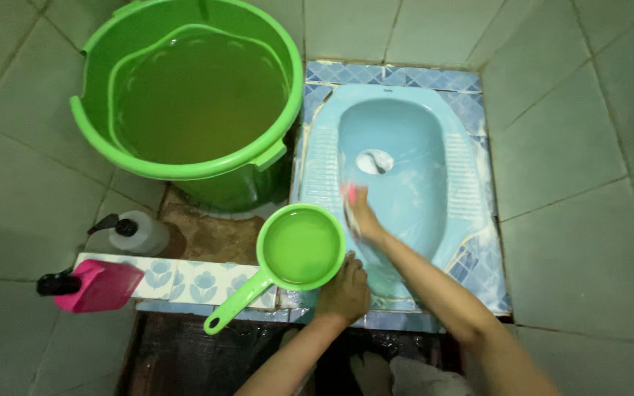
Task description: The person scrubs a blue squat toilet using a pink sponge and water from a green bucket. They clean the rim, sides, and interior of the toilet, repeatedly dipping the sponge into the water.
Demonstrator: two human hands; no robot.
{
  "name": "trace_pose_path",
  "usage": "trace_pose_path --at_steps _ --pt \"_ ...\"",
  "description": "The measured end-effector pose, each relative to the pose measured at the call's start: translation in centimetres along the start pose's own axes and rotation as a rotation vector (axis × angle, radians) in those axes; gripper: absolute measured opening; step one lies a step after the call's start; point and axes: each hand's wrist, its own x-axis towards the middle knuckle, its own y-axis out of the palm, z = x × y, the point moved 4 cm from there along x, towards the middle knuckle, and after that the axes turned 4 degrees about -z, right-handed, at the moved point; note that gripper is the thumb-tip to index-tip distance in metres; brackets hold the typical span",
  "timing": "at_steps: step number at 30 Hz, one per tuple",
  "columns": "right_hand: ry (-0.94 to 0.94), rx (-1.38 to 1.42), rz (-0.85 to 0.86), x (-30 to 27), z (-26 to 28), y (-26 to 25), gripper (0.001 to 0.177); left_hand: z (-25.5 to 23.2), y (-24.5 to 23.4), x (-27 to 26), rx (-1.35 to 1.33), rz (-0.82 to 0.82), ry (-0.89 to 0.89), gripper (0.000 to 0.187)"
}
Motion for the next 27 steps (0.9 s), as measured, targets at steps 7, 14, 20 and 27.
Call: trace_pose_path --at_steps 7,14,20,27 --pt "-0.522 -0.278 -0.006 -4.9 0.7 -1.5 0.05 0.0 -0.1 0.4 -0.049 -0.014 -0.035 0.019" --pt "-0.282 0.274 -0.309 9.3 6.2 2.1 0.06 0.0 0.2 0.1 0.017 -0.102 0.04 0.018" --pt "-0.295 -0.001 0.0 -6.0 -2.9 -0.3 0.062 -0.3 -0.4 0.2 0.028 -0.122 0.058 0.017" --pt "-0.313 0.14 -0.212 2.5 3.2 0.5 0.052 -0.8 -1.0 0.4 0.056 -0.147 0.091 0.016"
